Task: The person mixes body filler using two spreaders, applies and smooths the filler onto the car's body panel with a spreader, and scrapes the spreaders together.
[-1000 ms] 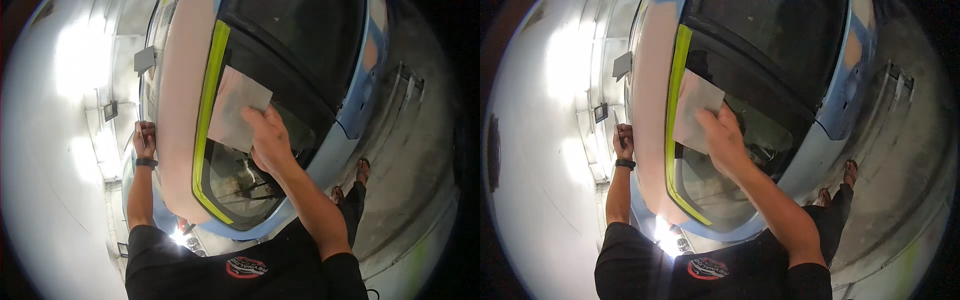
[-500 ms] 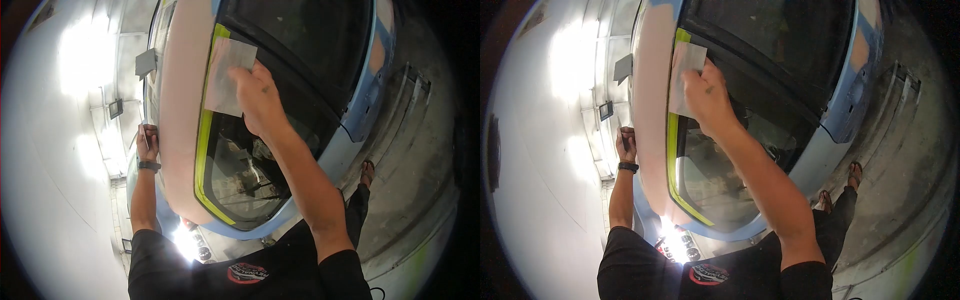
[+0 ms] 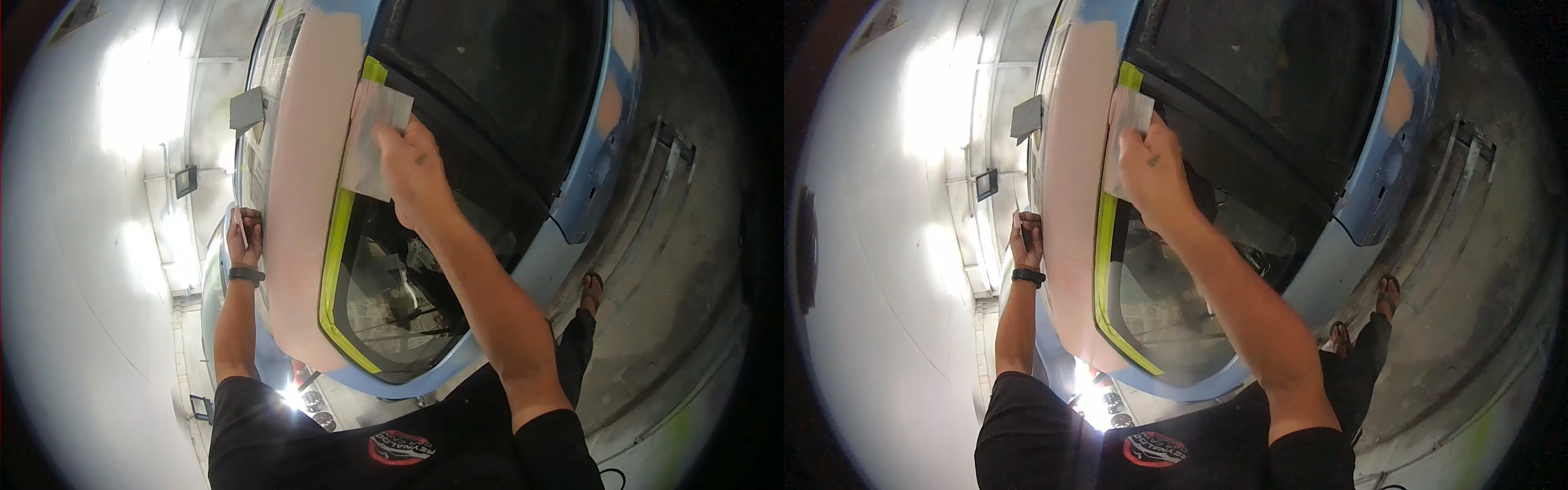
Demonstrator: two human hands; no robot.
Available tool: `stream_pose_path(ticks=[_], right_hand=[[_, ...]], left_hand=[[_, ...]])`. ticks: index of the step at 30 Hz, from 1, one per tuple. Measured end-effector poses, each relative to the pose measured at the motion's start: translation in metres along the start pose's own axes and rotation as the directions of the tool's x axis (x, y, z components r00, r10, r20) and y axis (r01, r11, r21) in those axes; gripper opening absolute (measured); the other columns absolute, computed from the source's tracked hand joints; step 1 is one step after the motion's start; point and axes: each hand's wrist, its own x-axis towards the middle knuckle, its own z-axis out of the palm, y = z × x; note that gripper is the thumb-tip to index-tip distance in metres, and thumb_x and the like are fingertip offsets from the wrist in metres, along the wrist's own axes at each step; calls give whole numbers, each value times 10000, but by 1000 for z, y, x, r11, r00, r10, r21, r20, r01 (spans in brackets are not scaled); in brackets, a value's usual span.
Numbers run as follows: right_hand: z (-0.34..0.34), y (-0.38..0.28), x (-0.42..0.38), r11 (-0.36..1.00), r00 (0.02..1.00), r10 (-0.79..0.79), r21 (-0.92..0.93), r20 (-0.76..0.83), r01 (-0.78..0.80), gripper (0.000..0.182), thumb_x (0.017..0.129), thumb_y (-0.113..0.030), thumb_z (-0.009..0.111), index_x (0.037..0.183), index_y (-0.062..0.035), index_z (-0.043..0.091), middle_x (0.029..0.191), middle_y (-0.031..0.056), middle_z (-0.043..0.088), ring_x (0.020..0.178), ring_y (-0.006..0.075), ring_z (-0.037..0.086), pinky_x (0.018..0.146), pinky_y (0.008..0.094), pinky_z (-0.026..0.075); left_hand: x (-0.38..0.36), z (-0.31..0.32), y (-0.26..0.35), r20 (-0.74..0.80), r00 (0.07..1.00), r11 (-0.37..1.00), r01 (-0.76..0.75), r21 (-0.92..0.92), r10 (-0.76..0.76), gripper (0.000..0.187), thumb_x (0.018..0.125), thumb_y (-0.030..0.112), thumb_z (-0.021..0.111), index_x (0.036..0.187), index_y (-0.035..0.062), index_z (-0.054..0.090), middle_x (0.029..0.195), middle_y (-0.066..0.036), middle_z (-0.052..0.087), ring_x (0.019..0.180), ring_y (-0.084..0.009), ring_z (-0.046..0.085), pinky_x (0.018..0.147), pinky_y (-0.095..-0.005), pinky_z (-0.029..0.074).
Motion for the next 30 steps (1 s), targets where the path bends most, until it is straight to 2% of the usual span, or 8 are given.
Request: stream_pose_path(ticks=[5,8,13,17,23,26,28,30], right_hand=[[7,4,1,999,999,-50,2,8,50,340,905,-90,462,1198,45,568,1088,108,630,990,165,574,892,327,464],[16,-13,-4,999,1000,21,45,7,-21,334,900,-92,473,1190,42,572,1069,107,630,964,160,579,883,328,470],[8,-25,-20,996,999,36,84,-32,-34,313,894,-79,480,1165,43,580,1065,110,635,954,169,590,879,331,475],[-5,-10,-14,985,997,53,168,-53,-44,292,894,-62,473,1143,36,589,1051,99,638,939,155,583,860,315,475],[5,8,-7,990,1000,-13,140,-14,15,291,894,-59,449,1130,27,596,1042,77,639,890,139,578,825,290,470],[8,11,-7,999,999,-19,35,-42,20,295,884,-62,444,1114,35,601,1017,77,639,893,135,568,829,290,464],[13,5,-10,998,998,-17,66,-57,21,280,878,-66,447,1087,33,605,976,68,632,867,123,550,809,285,459],[20,5,-11,996,997,-33,79,-73,38,276,874,-71,451,1077,32,609,944,64,628,846,117,535,794,284,455]], left_hand=[[-1,5,-3,-37,999,1000,-16,-2,16,246,1012,289,542,1022,48,592,957,-45,570,826,-149,661,804,-406,640],[-1,3,-1,-64,996,997,-51,63,55,247,1008,295,553,1016,52,594,931,-32,572,814,-136,654,784,-392,645],[-1,2,-1,-96,991,984,-80,159,96,246,1000,304,572,1001,59,596,882,-6,572,788,-108,639,752,-360,652],[0,14,-6,-96,993,994,-64,88,73,244,1004,302,564,995,60,592,905,-3,567,778,-107,633,754,-359,653],[-1,9,-4,-89,992,992,-78,97,86,243,1009,302,555,987,62,588,924,-1,561,781,-95,631,746,-351,653],[0,14,-7,-105,989,986,-92,140,107,245,1008,305,557,981,63,587,903,4,556,769,-77,625,736,-328,652],[-1,13,-6,-125,982,970,-114,212,143,247,1009,307,556,980,64,585,883,8,550,757,-67,620,732,-310,650],[0,12,-6,-118,984,973,-110,201,136,251,1010,310,554,986,62,583,866,11,543,744,-62,616,728,-301,649]])
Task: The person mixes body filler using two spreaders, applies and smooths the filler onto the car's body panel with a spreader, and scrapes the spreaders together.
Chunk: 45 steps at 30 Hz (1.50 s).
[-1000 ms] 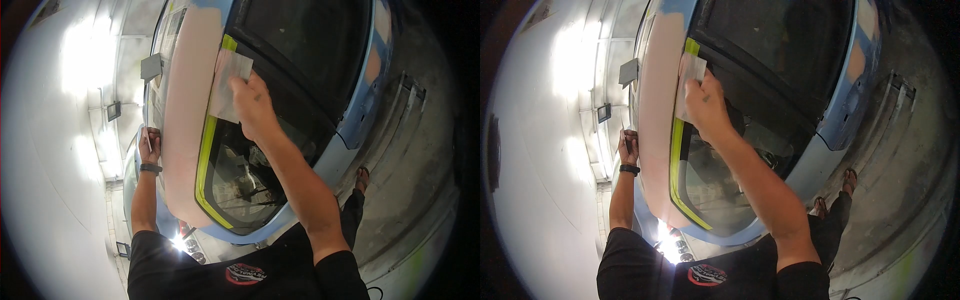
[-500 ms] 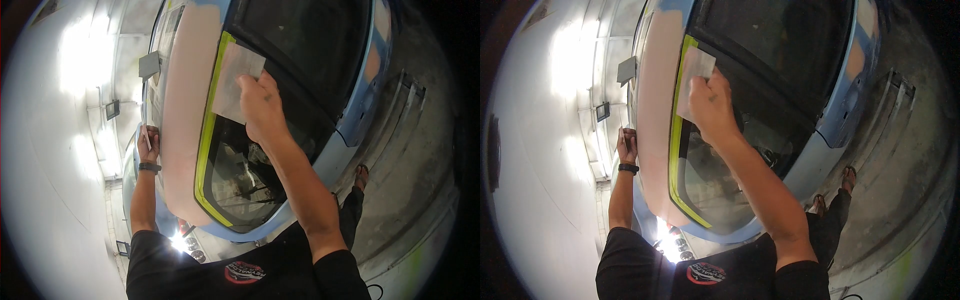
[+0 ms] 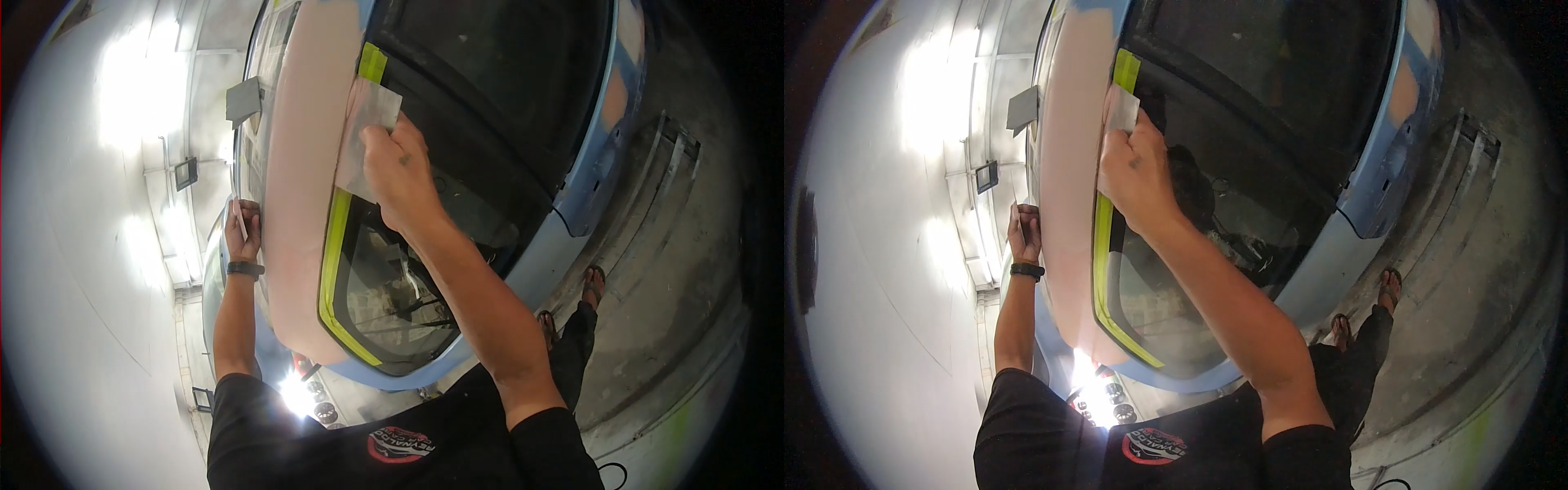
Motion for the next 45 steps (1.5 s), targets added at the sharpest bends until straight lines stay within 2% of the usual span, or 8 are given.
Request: stream_pose_path(ticks=[5,11,23,26,29,32,35,45], right_hand=[[1,-8,-6,986,999,-52,-161,14,53,320,872,-79,458,1133,36,604,974,81,638,863,131,550,812,293,460],[-19,2,-20,994,995,101,-49,2,-101,336,898,-92,471,1184,45,581,1088,101,637,970,150,571,882,302,456],[-1,23,-28,998,1000,24,-60,0,-24,368,897,-96,450,1212,59,561,1097,126,636,984,171,573,902,306,445],[7,37,-22,961,990,-135,-249,-35,122,374,898,-100,400,1197,60,558,1119,278,626,1046,387,626,943,426,463],[11,25,-30,923,990,-141,-361,-2,131,369,903,-103,402,1188,73,556,1132,307,606,1069,420,605,959,449,447],[7,15,-41,953,994,-105,-287,-24,94,402,883,-111,463,1232,66,552,1079,156,643,974,221,599,922,342,454],[-7,11,-34,996,999,28,-86,-28,-31,368,888,-101,455,1197,67,561,1058,133,640,947,189,584,888,330,458],[1,29,-20,994,999,-40,-98,-1,40,382,886,-80,426,1215,70,548,1069,135,630,960,169,566,881,315,457]], left_hand=[[-1,4,-1,6,999,998,35,-42,-35,240,1015,310,545,998,74,585,876,12,535,771,-67,615,742,-312,648],[1,-3,1,90,994,987,76,-142,-63,228,1025,293,524,1037,73,586,952,-9,546,836,-111,628,803,-393,642],[1,-9,4,124,989,977,108,-183,-86,271,1023,306,531,1042,42,587,989,-40,549,840,-147,635,845,-424,626],[0,-4,2,133,986,972,123,-202,-97,266,1024,304,531,1046,44,585,986,-38,547,838,-148,632,850,-430,623],[1,-8,3,132,986,971,124,-204,-98,255,1026,297,528,1045,50,586,981,-34,545,845,-152,629,860,-442,618],[0,-11,4,133,987,974,117,-193,-92,245,1028,290,524,1044,54,586,976,-29,545,861,-157,627,871,-451,614],[2,-12,6,144,983,965,142,-222,-111,241,1030,288,519,1047,57,585,976,-29,545,873,-162,627,876,-460,611],[2,-11,4,153,983,964,139,-227,-106,256,1034,299,507,1050,57,589,979,-33,548,874,-166,637,878,-465,608]])
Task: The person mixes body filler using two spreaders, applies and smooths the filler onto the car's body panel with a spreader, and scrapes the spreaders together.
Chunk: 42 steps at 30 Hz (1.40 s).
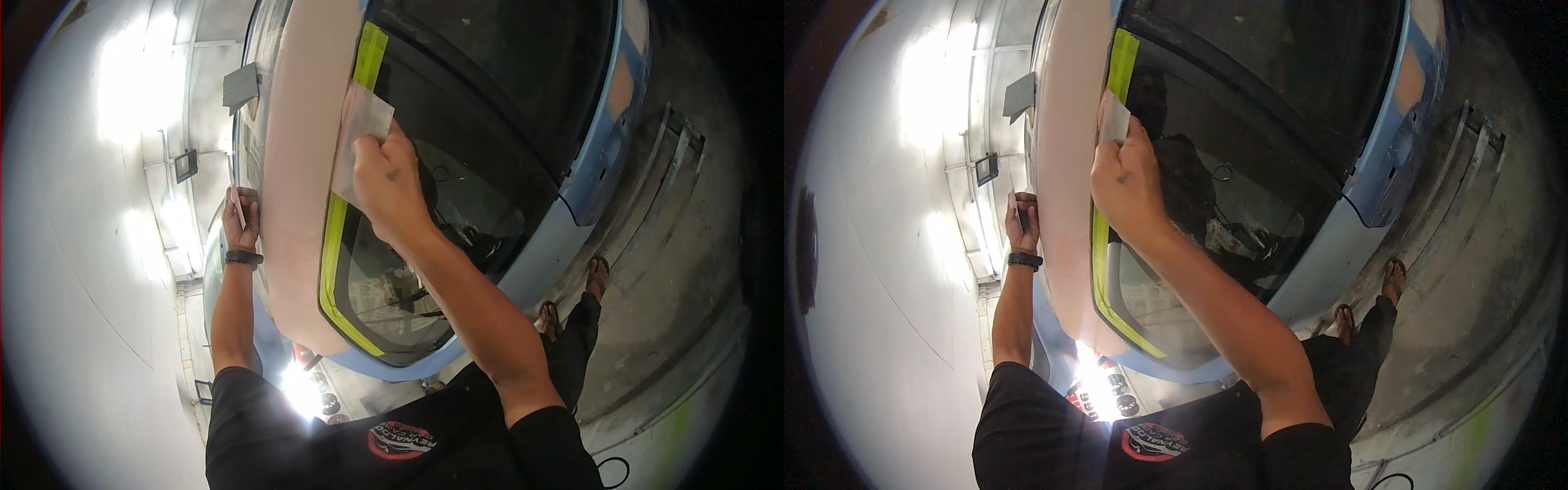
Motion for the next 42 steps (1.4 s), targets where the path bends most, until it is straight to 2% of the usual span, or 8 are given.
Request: stream_pose_path(ticks=[3,6,9,12,15,30,33,42], right_hand=[[7,5,4,983,990,-135,-132,-31,130,359,896,-95,398,1170,84,547,1081,287,617,1015,420,619,934,441,467],[2,-14,-12,981,994,-94,-165,54,102,358,904,-103,411,1188,71,542,1107,285,608,1027,429,606,933,452,465],[-4,-8,-26,996,999,2,-93,35,1,377,912,-103,449,1234,70,541,1115,144,633,1022,193,585,941,326,446],[-17,-9,-37,972,979,202,118,35,-205,367,924,-111,460,1229,76,540,1118,138,633,1026,190,581,936,323,448],[-16,11,-38,994,994,104,26,32,-104,359,928,-108,461,1227,72,541,1119,136,632,1021,184,579,928,320,449],[-6,23,-34,993,1000,29,-114,12,-27,390,911,-108,447,1247,69,532,1095,154,633,975,199,593,915,333,453],[2,28,-33,996,1000,9,-93,10,-8,379,912,-103,404,1230,78,501,1132,294,562,1072,443,564,975,461,425],[7,6,-53,988,998,-31,-150,62,40,388,917,-103,414,1253,74,489,1144,294,533,1098,443,527,991,461,404]], left_hand=[[-1,0,2,-15,1000,999,-9,34,10,252,1033,298,512,1051,59,590,977,-27,552,873,-156,639,875,-458,610],[0,0,0,-23,1000,998,-19,57,20,241,1030,294,520,1052,64,590,978,-20,555,861,-145,642,864,-448,615],[-2,-3,4,-56,997,992,-49,118,55,237,1027,293,527,1050,65,588,973,-16,552,849,-135,639,864,-441,615],[-1,-1,4,-50,998,995,-39,97,44,238,1026,293,530,1050,63,587,965,-14,548,853,-127,632,881,-440,608],[-1,1,1,-5,1000,999,-2,48,2,237,1026,288,531,1052,59,589,964,-17,546,870,-126,628,903,-449,598],[0,-2,2,26,999,1000,29,-10,-28,250,1025,279,530,1061,37,585,1007,-46,550,888,-158,639,919,-471,589],[0,-4,3,14,1000,1000,18,1,-18,254,1026,279,528,1062,33,583,1008,-50,553,888,-159,639,920,-466,589],[2,-9,7,-13,999,997,-29,70,30,231,1019,264,542,1032,37,584,981,-44,552,859,-141,638,897,-442,604]])
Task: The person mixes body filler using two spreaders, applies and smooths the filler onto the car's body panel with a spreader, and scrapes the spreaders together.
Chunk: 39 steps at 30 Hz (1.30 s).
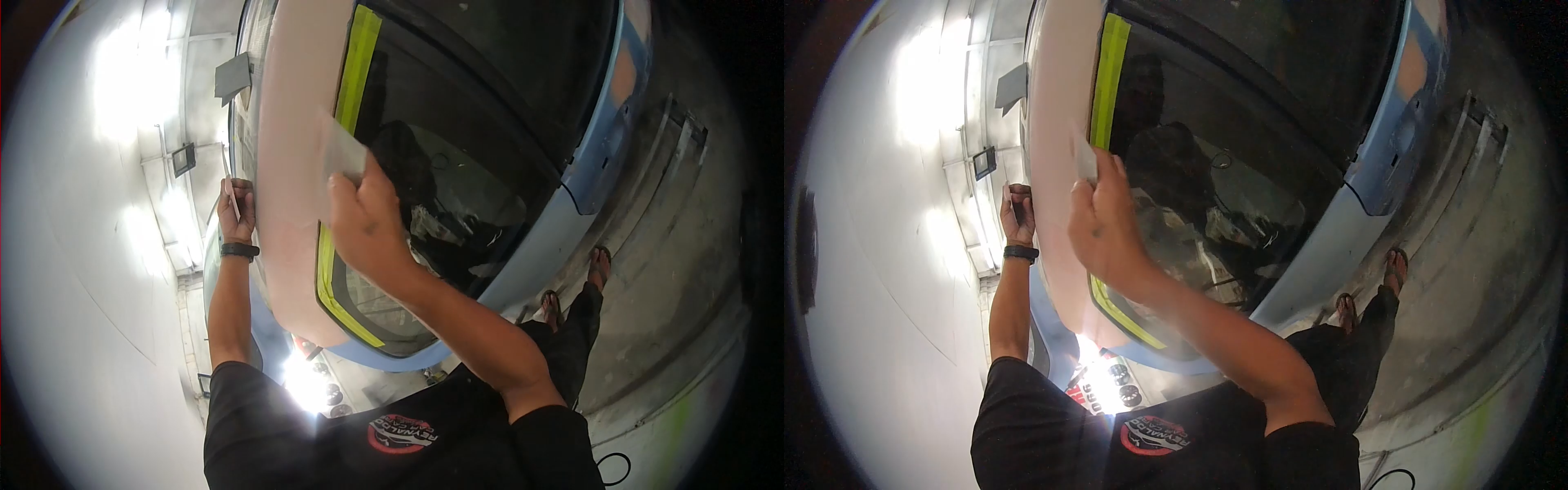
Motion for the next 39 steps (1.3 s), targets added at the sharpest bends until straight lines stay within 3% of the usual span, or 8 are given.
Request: stream_pose_path(ticks=[3,15,18,22,24,27,33,39], right_hand=[[-11,10,7,997,996,76,22,-44,-76,379,915,-108,402,1231,73,507,1139,292,543,1074,443,547,979,462,414],[-8,16,18,998,997,63,27,-37,-62,385,905,-125,395,1201,90,516,1152,304,553,1080,450,562,983,477,415],[-3,20,20,992,991,125,31,-40,-124,399,907,-120,392,1225,95,501,1179,312,536,1098,461,545,1001,477,406],[7,10,20,998,998,24,-54,-59,-27,408,908,-104,395,1253,99,477,1192,303,519,1109,467,526,1018,478,396],[5,0,15,992,999,-21,-124,-37,16,413,909,-99,397,1265,98,467,1187,300,512,1107,466,521,1024,477,393],[2,-7,-4,998,996,67,-11,64,-67,413,917,-107,400,1275,86,468,1174,283,517,1089,446,533,1014,468,400],[-10,36,-18,983,990,137,124,-13,-134,399,924,-123,402,1273,49,493,1197,265,518,1100,412,544,995,454,406],[-7,32,-20,988,990,138,63,26,-139,393,927,-125,397,1266,45,501,1197,266,519,1105,408,544,989,455,410]], left_hand=[[-3,2,-1,-4,1000,1000,-1,-14,1,228,1020,262,538,1026,38,579,965,-40,551,858,-142,639,899,-442,604],[-3,9,-5,44,997,992,74,-105,-70,242,1034,271,507,1034,39,576,999,-66,555,889,-168,647,936,-471,581],[-3,9,-5,43,996,992,76,-100,-72,239,1031,271,515,1037,40,579,1008,-67,555,894,-169,648,938,-470,580],[-3,6,-3,17,998,993,66,-98,-65,232,1026,268,527,1038,43,581,989,-58,559,882,-155,649,915,-450,594],[-3,8,-2,-10,1000,1000,2,26,-1,219,1023,263,532,1029,49,583,968,-48,562,862,-139,648,890,-432,607],[-3,14,-7,-60,998,998,-25,65,29,199,1020,254,540,1015,60,586,942,-35,565,835,-117,647,856,-415,621],[-2,8,-3,-31,1000,1000,6,-13,-7,188,1018,244,544,1010,62,588,945,-38,564,851,-121,649,866,-424,618],[-2,11,-4,-10,999,998,40,-51,-40,188,1019,234,541,1016,51,584,964,-50,553,870,-144,643,897,-441,605]])
